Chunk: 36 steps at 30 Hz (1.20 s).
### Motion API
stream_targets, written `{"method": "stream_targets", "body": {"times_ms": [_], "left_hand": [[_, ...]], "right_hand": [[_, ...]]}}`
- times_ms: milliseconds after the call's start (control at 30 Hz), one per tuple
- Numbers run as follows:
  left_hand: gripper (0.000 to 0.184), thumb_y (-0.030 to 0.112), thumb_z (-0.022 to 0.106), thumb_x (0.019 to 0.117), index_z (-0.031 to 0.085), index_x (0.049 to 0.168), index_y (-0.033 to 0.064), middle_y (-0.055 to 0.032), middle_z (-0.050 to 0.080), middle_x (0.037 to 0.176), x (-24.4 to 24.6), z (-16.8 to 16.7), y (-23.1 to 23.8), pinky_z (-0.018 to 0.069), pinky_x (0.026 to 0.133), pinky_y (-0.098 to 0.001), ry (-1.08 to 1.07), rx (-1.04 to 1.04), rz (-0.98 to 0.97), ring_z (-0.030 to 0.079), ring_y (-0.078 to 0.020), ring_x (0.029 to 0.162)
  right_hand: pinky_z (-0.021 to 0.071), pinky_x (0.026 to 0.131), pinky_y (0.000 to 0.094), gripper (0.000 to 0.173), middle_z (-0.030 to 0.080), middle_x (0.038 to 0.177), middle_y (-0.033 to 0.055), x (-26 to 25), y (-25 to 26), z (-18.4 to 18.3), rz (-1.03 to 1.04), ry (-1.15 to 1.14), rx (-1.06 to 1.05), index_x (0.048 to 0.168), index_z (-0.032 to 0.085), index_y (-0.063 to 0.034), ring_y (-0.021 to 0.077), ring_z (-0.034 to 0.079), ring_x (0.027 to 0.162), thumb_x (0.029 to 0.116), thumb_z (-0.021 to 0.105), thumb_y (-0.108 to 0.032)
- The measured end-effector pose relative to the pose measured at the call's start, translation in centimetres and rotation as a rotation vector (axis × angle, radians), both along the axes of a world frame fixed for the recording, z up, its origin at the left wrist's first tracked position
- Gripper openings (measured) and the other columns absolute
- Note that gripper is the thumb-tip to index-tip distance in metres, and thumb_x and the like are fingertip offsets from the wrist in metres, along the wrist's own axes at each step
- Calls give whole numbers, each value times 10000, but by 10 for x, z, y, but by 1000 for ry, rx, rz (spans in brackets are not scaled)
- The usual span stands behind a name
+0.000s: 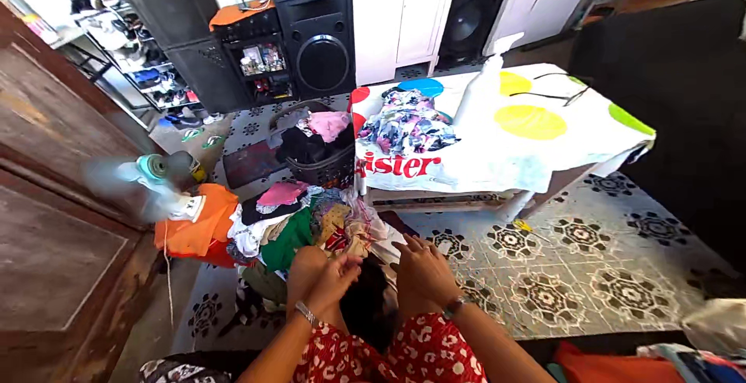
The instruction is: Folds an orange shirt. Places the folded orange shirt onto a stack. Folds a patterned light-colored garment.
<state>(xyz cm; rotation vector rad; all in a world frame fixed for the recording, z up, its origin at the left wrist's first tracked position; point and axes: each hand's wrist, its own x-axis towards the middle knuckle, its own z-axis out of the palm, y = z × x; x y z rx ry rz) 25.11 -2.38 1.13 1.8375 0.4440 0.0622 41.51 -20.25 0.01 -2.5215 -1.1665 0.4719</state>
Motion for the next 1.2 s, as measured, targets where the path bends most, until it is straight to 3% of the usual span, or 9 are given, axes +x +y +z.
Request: {"method": "stream_targets", "body": {"times_ms": [67, 167, 300, 433, 600, 733, 867, 1033, 1200], "left_hand": [[338, 213, 541, 1038, 644, 1291, 13, -135, 704, 1194, 11, 13, 36, 559, 958, -374, 49, 332, -21, 697, -189, 1057], [353, 215, 510, 1050, 644, 1309, 17, -179, 644, 1317, 28, 13, 90, 457, 1104, -458, 230, 621, -39, 601, -294, 1261], [383, 221, 564, 1036, 616, 1348, 5, -233, 557, 1436, 41, -20, 156, 362, 1174, -529, 477, 667, -7, 483, -379, 1392], [458, 244, 584, 1030, 556, 1406, -16, -272, 534, 1443, 53, -45, 185, 358, 1163, -561, 627, 631, 3, 478, -413, 1388], [451, 260, 594, 1038, 567, 1391, -20, -263, 577, 1393, 91, -57, 171, 381, 1142, -568, 639, 512, -210, 523, -405, 1343], [385, 227, 577, 1046, 607, 1345, -13, -259, 646, 1277, 123, -80, 147, 456, 1059, -578, 574, 471, -351, 621, -401, 1205], [377, 239, 551, 1051, 626, 1322, -12, -249, 634, 1315, 140, -103, 111, 413, 1103, -586, 634, 481, -452, 581, -396, 1277], [389, 211, 553, 1019, 620, 1270, -78, -299, 573, 1379, 131, -107, 86, 419, 1043, -678, 962, 677, -655, 534, -466, 1313], [356, 179, 593, 993, 639, 1280, -25, -278, 570, 1387, 134, -112, 87, 421, 1048, -666, 951, 693, -728, 527, -452, 1321]], "right_hand": [[205, 1167, 727, 550, 449, 1565, 231, 1, 8, -9, 26, -54, -137, 1447, 584, -117, 445, 338, 1495, 999, 595, -436], [307, 1102, 725, 498, 601, 1416, 222, -1, 16, -13, 63, -158, -181, 1314, 673, -87, 455, 470, 1399, 977, 605, -448], [385, 1052, 684, 410, 695, 1261, 187, -2, 20, -19, 63, -222, -105, 1139, 742, -67, 428, 569, 1296, 951, 629, -414], [399, 1043, 656, 451, 705, 1228, 172, -1, 30, -12, 42, -185, -162, 1140, 730, -68, 405, 589, 1270, 970, 567, -453], [402, 1029, 645, 502, 701, 1218, 182, 5, 45, -5, 54, -102, -279, 1130, 724, -57, 396, 608, 1232, 973, 529, -492], [387, 1044, 638, 522, 684, 1258, 185, 4, 53, 3, 60, -62, -372, 1169, 706, -48, 393, 587, 1266, 994, 493, -491], [386, 1040, 651, 517, 681, 1260, 194, 4, 56, 3, 52, -49, -379, 1174, 704, -34, 397, 583, 1272, 995, 498, -474], [383, 1048, 642, 523, 673, 1275, 191, 5, 56, 4, 40, -21, -394, 1184, 696, -29, 396, 568, 1288, 1005, 488, -475], [330, 1071, 677, 514, 652, 1290, 226, 5, 54, 2, 16, 31, -354, 1194, 685, -1, 426, 548, 1297, 1004, 515, -447]]}}
